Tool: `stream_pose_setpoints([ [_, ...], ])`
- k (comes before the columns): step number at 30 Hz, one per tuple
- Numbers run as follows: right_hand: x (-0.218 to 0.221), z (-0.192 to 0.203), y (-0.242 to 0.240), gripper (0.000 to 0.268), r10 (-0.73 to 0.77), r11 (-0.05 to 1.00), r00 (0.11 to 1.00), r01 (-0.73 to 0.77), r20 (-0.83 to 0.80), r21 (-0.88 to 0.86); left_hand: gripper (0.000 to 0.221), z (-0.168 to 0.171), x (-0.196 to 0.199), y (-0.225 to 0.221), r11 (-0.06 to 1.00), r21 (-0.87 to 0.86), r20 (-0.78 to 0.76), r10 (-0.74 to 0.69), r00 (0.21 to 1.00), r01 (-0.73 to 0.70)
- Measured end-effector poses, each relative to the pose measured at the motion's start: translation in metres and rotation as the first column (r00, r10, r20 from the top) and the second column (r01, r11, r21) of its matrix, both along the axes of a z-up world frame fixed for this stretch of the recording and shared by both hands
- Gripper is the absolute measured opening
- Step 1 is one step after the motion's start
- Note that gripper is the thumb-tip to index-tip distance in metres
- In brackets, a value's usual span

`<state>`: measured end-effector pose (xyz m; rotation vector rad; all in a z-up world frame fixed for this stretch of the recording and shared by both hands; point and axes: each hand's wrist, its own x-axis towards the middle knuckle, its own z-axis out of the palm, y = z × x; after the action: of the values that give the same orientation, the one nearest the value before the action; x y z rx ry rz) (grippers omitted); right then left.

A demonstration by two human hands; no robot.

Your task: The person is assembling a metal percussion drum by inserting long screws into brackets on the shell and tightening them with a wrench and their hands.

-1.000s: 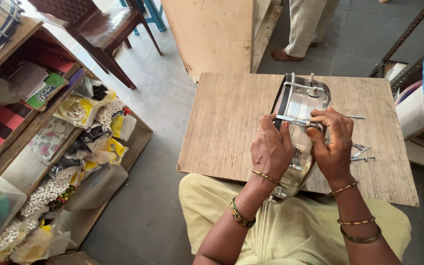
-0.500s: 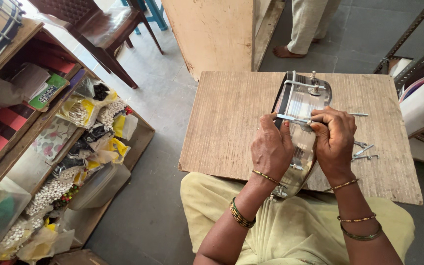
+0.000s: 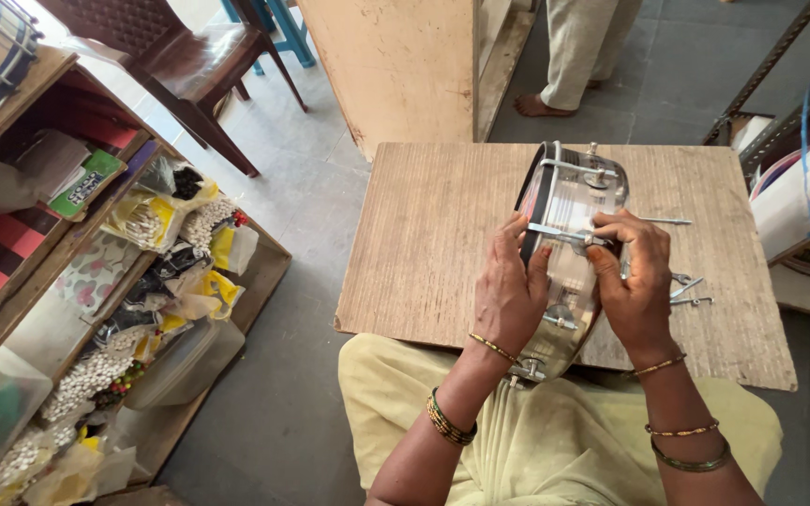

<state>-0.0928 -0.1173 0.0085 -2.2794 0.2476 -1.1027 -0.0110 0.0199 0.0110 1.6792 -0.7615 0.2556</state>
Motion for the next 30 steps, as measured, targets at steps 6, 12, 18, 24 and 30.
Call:
stream_pose_setpoints([
  [6,-0.007,0.009,-0.005,0.022,0.014,1.000,0.999,-0.014,-0.045,-0.001,0.037,-0.001,-0.005,-0.001,0.994,0.106,-0.092,0.003,0.996,0.007],
  [12,-0.015,0.008,-0.015,0.018,0.014,0.998,0.999,-0.012,-0.044,0.055,0.037,0.003,-0.011,-0.007,0.996,0.089,-0.032,-0.017,0.999,0.020],
  [18,-0.015,-0.012,-0.017,0.013,-0.057,0.998,0.997,0.057,0.058,0.000,0.037,0.002,-0.015,-0.010,0.993,0.112,-0.024,-0.028,0.999,0.031],
  [24,-0.012,-0.016,-0.023,0.011,-0.059,0.996,0.998,0.061,0.036,-0.065,0.036,0.003,-0.012,-0.010,0.991,0.131,-0.063,-0.009,0.998,0.017],
  [30,-0.011,-0.008,-0.019,0.013,-0.024,0.999,0.999,0.026,0.042,-0.045,0.035,0.002,-0.011,-0.010,0.990,0.140,-0.071,0.000,0.997,0.011],
])
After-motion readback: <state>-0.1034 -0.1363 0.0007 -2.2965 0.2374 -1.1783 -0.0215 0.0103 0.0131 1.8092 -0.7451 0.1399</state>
